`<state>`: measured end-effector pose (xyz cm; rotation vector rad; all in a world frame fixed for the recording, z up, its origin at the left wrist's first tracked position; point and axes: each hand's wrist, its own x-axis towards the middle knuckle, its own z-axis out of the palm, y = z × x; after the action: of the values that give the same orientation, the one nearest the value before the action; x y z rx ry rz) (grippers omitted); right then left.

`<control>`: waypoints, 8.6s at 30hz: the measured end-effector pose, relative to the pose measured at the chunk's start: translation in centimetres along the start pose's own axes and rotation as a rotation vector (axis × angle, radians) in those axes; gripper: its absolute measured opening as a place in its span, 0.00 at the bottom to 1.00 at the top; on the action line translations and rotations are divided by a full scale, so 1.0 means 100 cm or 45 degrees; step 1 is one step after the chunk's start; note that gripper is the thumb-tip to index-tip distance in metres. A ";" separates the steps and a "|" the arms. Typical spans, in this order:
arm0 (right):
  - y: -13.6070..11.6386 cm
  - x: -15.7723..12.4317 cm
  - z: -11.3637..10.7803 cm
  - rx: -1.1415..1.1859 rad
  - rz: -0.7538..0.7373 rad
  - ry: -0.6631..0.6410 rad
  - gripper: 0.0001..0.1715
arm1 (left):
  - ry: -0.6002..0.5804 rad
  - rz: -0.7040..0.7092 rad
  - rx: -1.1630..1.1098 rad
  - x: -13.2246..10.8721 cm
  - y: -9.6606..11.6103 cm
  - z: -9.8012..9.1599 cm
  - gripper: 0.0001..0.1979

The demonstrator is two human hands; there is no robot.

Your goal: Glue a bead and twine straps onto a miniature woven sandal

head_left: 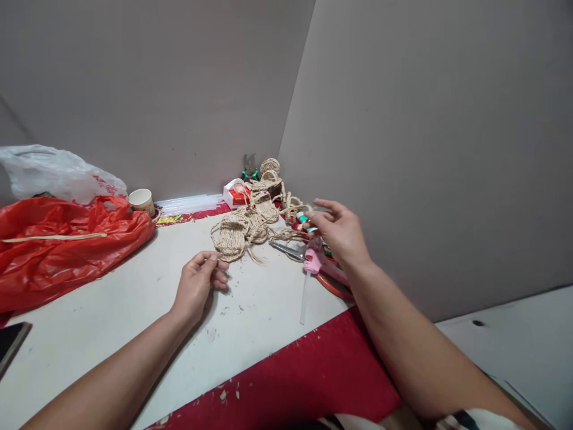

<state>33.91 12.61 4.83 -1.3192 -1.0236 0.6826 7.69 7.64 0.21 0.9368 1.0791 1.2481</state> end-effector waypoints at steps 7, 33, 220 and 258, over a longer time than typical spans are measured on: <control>-0.002 -0.038 0.018 -0.365 -0.427 -0.298 0.30 | -0.067 0.076 0.175 -0.008 -0.005 0.002 0.13; 0.014 -0.091 0.044 -0.256 -0.371 -1.048 0.37 | -0.295 0.194 0.299 -0.030 -0.011 0.013 0.14; -0.007 -0.104 0.026 -0.191 -0.112 -1.183 0.18 | -0.843 -0.725 -0.419 -0.026 -0.017 0.006 0.18; 0.002 -0.110 0.030 -0.299 -0.458 -1.157 0.17 | -0.316 -0.035 -0.038 -0.037 0.005 0.016 0.19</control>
<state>26.57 4.29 2.17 -0.9560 -2.0664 0.9202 9.14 4.01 1.49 1.0213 0.8724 1.0904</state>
